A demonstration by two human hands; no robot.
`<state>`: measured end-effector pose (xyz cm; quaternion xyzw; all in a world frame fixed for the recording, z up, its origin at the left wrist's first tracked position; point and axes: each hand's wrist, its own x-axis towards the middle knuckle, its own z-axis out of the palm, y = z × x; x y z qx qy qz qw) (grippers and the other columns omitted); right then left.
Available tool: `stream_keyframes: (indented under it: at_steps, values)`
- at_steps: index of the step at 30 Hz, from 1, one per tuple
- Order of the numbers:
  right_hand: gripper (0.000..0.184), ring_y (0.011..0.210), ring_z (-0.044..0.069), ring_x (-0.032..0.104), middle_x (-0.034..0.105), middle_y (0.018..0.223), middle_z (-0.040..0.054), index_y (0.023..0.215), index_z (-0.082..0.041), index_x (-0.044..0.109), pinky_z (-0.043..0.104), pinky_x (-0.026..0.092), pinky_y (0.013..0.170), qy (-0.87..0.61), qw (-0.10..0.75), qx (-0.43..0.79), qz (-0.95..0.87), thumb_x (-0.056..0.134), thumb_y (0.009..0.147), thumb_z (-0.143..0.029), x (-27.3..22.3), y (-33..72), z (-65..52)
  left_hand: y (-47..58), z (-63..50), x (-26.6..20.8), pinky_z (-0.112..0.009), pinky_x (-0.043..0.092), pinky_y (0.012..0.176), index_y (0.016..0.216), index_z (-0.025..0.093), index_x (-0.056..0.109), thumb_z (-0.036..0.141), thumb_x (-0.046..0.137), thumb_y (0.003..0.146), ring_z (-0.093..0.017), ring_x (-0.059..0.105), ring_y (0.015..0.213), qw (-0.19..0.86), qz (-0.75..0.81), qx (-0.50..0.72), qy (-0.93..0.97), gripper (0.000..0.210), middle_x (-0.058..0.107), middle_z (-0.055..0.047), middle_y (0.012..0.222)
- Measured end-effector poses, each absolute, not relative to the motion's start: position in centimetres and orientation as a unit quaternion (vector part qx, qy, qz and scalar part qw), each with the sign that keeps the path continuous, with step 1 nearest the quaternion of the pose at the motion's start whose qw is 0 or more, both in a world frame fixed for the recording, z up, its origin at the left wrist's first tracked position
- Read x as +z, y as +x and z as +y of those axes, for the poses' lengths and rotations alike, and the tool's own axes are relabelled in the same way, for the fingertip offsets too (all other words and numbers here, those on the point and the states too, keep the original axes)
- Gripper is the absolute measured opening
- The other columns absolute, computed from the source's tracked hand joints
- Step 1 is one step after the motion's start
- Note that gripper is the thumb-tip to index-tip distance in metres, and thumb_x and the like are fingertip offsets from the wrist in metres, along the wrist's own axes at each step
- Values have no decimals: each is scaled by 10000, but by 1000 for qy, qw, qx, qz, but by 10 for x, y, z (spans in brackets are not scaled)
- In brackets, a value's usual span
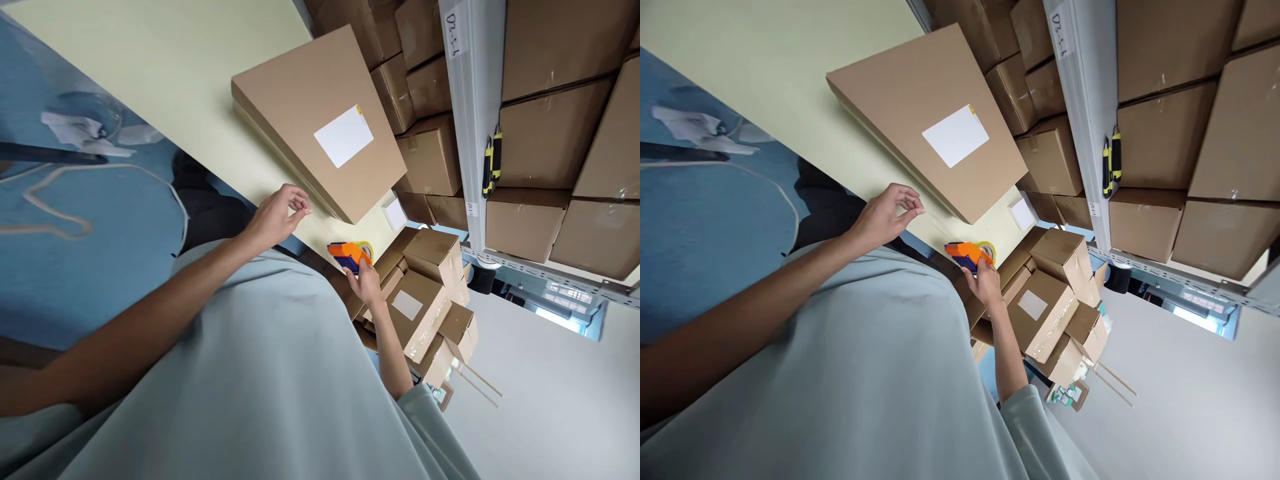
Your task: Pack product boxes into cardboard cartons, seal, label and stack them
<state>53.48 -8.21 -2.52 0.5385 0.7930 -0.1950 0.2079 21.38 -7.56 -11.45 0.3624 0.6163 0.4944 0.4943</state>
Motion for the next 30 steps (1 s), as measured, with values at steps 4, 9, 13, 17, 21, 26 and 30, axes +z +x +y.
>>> stream_keyframes:
  at_steps: [4,9,13,17,21,26,30]
  values:
    - [467,1142,372,791,783,1257,246,1433,-115,603,475,652,973,572,204,-167,776,629,1147,-484,-53,527,-69,236,-64,-124,-443,579,1061,1046,264,535,336,732,967,-243,697,1011,463,651,510,319,224,719,-63,1052]
    - [498,1225,364,777,766,1319,266,1485,-72,569,450,631,1037,588,217,-149,765,611,1166,-453,-70,520,-70,244,-66,-137,-465,550,1107,1038,268,547,353,696,1008,-262,676,1058,446,664,518,304,174,701,-83,1093]
    - [447,1197,356,781,771,1297,235,1444,-119,587,455,639,1020,592,203,-150,765,599,1174,-475,-79,514,-71,245,-64,-146,-486,530,1136,1050,278,557,364,676,1033,-271,675,1090,435,661,535,296,149,695,-88,1118]
    - [390,1181,351,782,773,1281,248,1375,-113,593,433,626,1004,611,207,-132,753,596,1181,-452,-86,507,-70,249,-59,-152,-475,515,1156,1062,276,564,368,662,1062,-263,664,1110,428,665,534,298,134,694,-86,1132]
    - [332,1195,338,777,774,1270,248,1322,-120,589,419,612,1035,622,196,-99,752,598,1186,-423,-91,505,-69,258,-50,-159,-477,516,1149,1080,260,587,360,674,1070,-269,667,1115,413,662,546,306,134,718,-89,1140]
    - [366,1139,330,801,786,1215,234,1353,-103,575,412,641,984,619,174,-69,762,601,1184,-426,-98,507,-64,268,-39,-173,-461,557,1102,1078,262,624,301,701,1042,-296,706,1117,374,681,546,314,94,746,-97,1107]
    - [412,1191,338,802,782,1239,249,1402,-81,569,414,644,1005,619,190,-49,760,580,1191,-434,-101,506,-61,274,-36,-174,-462,566,1123,1119,257,649,320,701,1063,-307,720,1167,364,686,542,321,100,768,-114,1156]
